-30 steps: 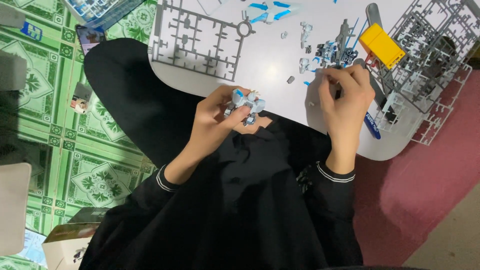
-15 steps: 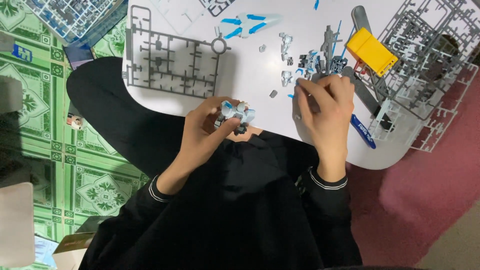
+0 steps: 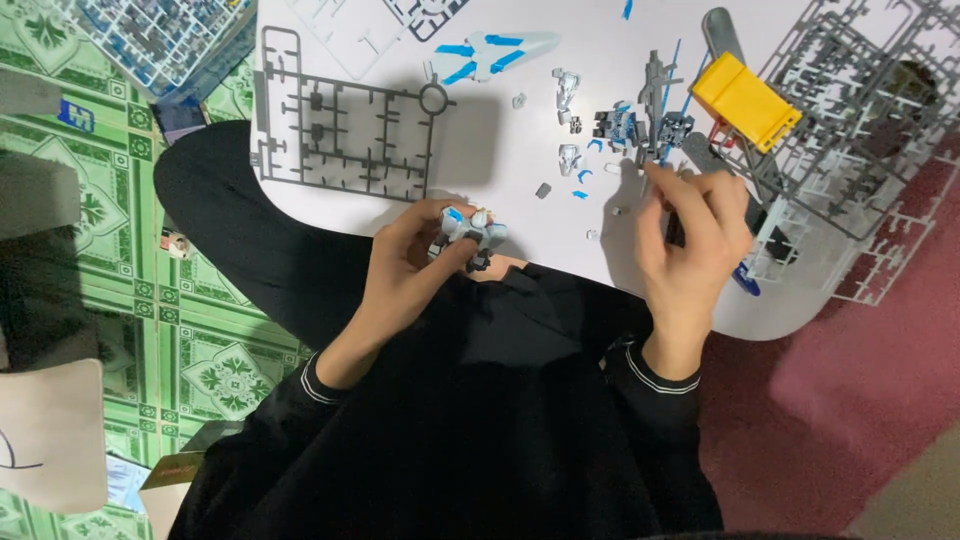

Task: The person assembles a small plastic model kit by hand, snapping together white and blue parts on a white table. They pick up individual pieces from the table, align them, and press them into place on the growing model body.

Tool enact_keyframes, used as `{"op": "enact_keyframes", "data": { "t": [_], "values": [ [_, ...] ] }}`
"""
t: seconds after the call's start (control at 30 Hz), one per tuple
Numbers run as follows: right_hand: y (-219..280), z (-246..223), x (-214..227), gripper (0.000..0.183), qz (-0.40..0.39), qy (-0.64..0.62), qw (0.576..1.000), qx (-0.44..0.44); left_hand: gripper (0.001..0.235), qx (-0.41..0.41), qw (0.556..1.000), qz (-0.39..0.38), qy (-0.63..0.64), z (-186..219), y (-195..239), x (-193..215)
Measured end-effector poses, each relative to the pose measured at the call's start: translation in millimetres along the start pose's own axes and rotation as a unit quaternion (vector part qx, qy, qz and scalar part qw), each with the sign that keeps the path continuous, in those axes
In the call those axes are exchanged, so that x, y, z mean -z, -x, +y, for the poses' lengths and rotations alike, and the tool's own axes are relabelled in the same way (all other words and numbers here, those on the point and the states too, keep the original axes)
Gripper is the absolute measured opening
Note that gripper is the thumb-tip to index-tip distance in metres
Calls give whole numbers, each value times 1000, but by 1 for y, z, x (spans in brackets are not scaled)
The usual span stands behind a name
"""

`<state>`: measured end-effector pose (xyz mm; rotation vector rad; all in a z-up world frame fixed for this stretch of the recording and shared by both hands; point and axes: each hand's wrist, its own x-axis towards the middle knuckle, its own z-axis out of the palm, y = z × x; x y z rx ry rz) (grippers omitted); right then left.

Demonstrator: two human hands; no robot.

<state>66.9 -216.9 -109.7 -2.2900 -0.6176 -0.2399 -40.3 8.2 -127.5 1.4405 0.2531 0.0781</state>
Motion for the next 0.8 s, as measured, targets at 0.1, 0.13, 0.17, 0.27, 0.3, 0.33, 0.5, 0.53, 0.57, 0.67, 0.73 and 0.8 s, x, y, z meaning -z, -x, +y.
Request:
{"op": "enact_keyframes", "data": {
  "t": [0.1,0.13,0.17,0.27,0.3,0.33,0.5,0.53,0.57,0.67,0.73,0.8],
  "values": [
    [5,4,4,20,23,5,1000,-2,24,-18,1000,0,12,-1,3,-1],
    [5,3,4,20,25,7,1000,1,24,-22,1000,-1,14,-2,4,-3],
    [4,2,4,18,20,13,1000,10,25,-60,998,7,9,-4,5,-5],
    [-10,-11,0,19,2,38,999,17,27,-104,994,9,-5,-3,4,-5],
    [-12,-18,0,25,-20,62,998,2,27,-96,995,-2,-11,-2,8,-5],
    [-18,-18,-1,25,-19,60,998,7,27,-99,995,2,-12,-2,8,-6],
    [-40,-27,0,31,-93,91,991,-13,14,-50,998,-19,39,-15,13,-7],
    [-42,-25,-1,31,-90,91,992,-9,14,-55,998,-18,38,-18,12,-8],
    [-42,-24,-2,28,-100,94,990,-20,17,-19,998,-22,63,-20,14,-9],
    [-40,-19,-6,24,-102,103,989,-34,22,25,995,-30,90,-33,21,-11],
    [-45,-19,-6,22,-90,107,990,-34,24,28,995,-33,90,-37,19,-9],
    [-47,-24,-2,26,-120,105,986,-42,25,30,996,-38,77,-34,21,-9]
  ]
}}
